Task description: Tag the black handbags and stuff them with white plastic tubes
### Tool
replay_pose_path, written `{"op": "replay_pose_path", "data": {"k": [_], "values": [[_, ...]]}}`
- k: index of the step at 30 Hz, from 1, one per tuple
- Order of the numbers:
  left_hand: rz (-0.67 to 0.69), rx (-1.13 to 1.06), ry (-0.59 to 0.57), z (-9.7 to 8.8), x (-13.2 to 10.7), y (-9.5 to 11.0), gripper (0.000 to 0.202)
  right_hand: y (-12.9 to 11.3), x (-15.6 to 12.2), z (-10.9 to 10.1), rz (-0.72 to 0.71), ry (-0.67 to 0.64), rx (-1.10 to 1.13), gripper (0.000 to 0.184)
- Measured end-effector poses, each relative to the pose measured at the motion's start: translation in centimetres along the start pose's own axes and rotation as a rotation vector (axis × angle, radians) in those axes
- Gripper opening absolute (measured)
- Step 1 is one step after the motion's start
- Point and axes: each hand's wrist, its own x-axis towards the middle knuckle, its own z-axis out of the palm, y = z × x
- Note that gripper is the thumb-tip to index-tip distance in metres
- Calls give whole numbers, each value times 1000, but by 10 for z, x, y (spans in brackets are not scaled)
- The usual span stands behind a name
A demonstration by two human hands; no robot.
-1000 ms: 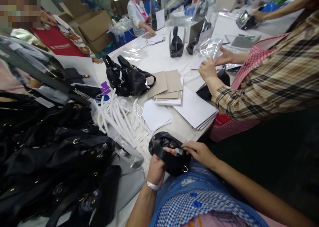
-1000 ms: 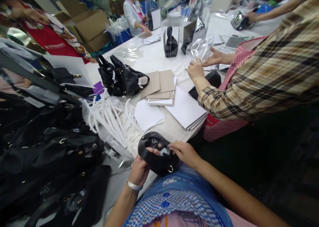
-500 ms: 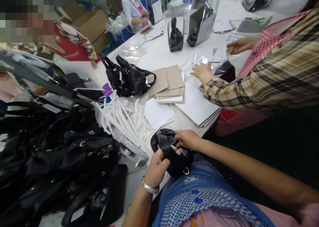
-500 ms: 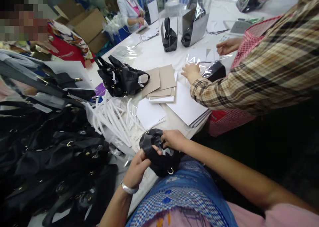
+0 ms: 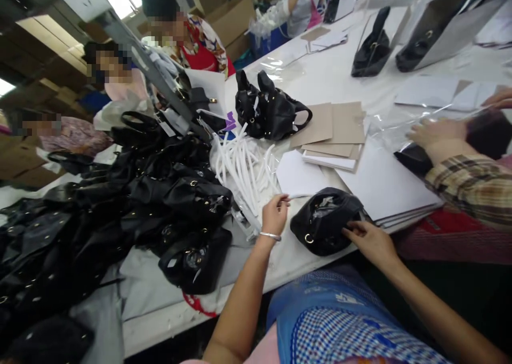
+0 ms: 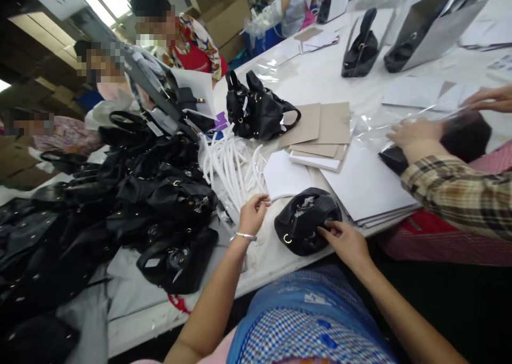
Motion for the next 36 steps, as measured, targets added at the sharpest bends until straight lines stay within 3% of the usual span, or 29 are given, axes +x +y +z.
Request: {"op": "replay_pose_path", "data": {"k": [3, 5, 7, 10, 13, 22, 27, 31, 36], "values": [[-160, 521, 10, -40, 21, -56, 34, 1, -8, -6, -74, -30, 86, 49], [-192, 644, -25, -57, 35, -83, 29, 1, -16, -8, -98, -30, 131, 49], [-204, 709, -85, -62, 47, -100, 24, 1, -27, -8, -93, -46, 141, 47], [-216, 795, -198, -51, 61, -114, 21, 4, -44, -3, -108, -158, 154, 45], [-214, 859, -296, -39, 73, -124, 26, 5, -56, 1, -137, -240, 179, 48], [-214, 944, -535, -35, 91, -139, 22, 11, -63, 7, -131, -221, 134, 48], [-133, 951, -523, -39, 86, -138, 13, 2, -71, 6, -198, -215, 117, 40], [-82, 952, -470, -50, 83, -134, 18, -10, -78, 5, -308, -286, 127, 28], [-81, 988, -473, -52, 80, -134, 22, -21, -77, 15, -416, -384, 107, 29]]}}
